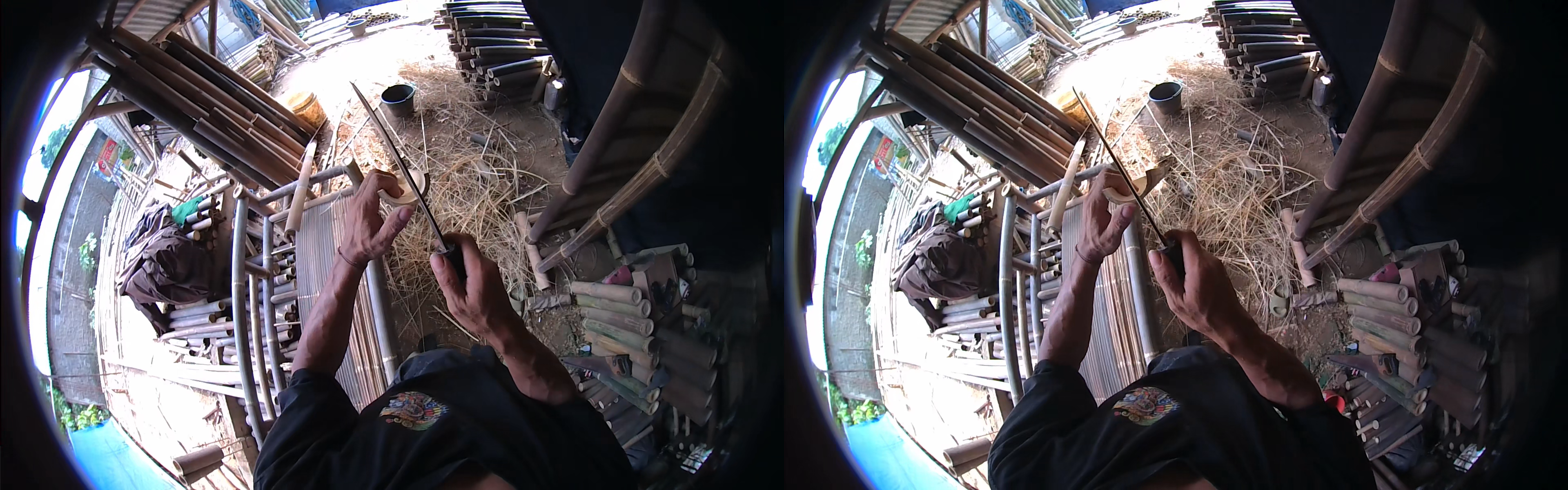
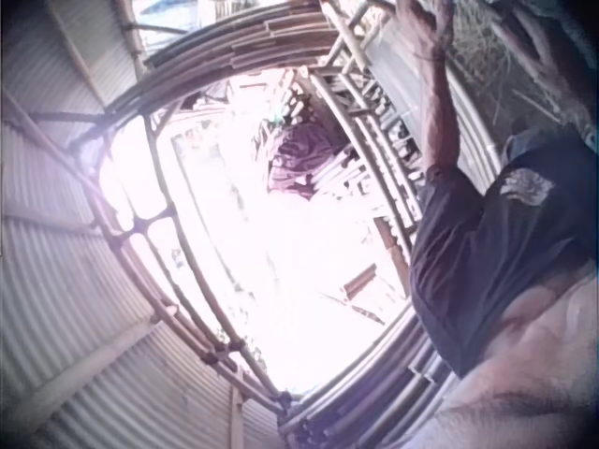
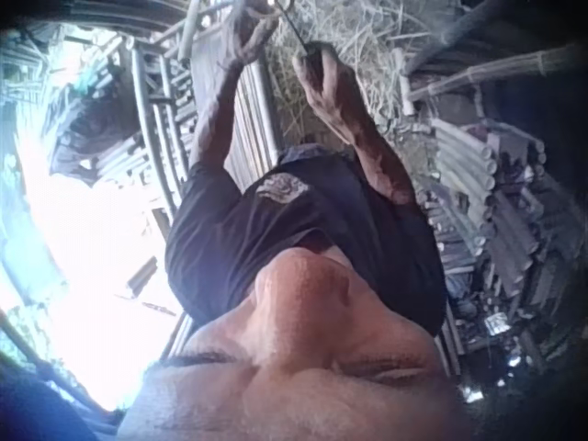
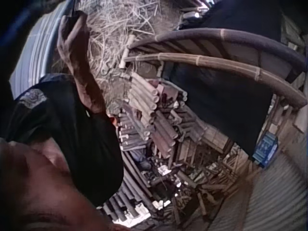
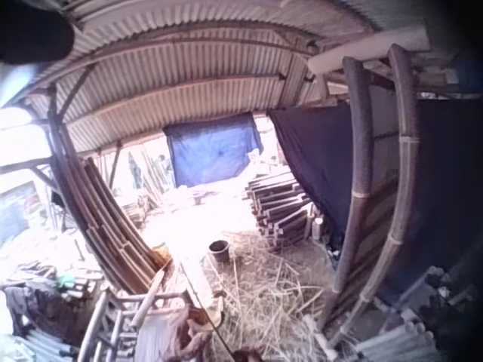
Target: The person uses a large knife to split a long bamboo pole into thin strips. They repeatedly shave and refine the strips while working on a bamboo frame structure.
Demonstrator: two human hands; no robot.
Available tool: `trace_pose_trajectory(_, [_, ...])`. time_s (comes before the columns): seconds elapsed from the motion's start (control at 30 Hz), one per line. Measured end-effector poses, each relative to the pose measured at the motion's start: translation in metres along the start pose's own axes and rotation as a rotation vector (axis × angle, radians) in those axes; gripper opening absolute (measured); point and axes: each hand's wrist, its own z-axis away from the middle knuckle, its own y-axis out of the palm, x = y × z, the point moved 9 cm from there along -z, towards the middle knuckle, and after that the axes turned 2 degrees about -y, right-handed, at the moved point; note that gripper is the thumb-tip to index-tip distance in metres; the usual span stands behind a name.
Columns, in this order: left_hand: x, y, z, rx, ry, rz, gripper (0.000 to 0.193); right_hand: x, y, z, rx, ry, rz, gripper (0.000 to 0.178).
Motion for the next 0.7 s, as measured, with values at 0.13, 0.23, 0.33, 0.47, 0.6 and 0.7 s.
trace_pose_trajectory(0.13, [-0.015,0.01,0.008,-0.019,-0.02,-0.028,0.041,-0.015,-0.008,0.007,0.025,0.079,-0.146,0.031])
trace_pose_trajectory(0.23, [-0.019,0.02,0.007,-0.062,-0.076,-0.074,0.037,-0.026,-0.021,0.013,0.007,0.119,-0.261,0.029])
trace_pose_trajectory(0.33, [-0.032,0.033,-0.001,-0.008,-0.009,-0.116,0.04,-0.027,-0.032,0.01,-0.054,0.042,-0.327,0.028])
trace_pose_trajectory(0.47, [-0.028,0.03,-0.005,-0.136,-0.021,-0.093,0.028,-0.035,-0.034,0.008,-0.024,0.164,-0.42,0.025])
trace_pose_trajectory(0.6, [-0.021,-0.001,-0.029,-0.419,0.091,-0.272,0.019,-0.032,-0.041,0.004,-0.059,0.157,-0.46,0.022])
trace_pose_trajectory(0.7, [-0.027,-0.023,-0.061,-0.517,0.142,-0.365,0.026,-0.044,-0.051,0.003,-0.127,0.187,-0.496,0.023])
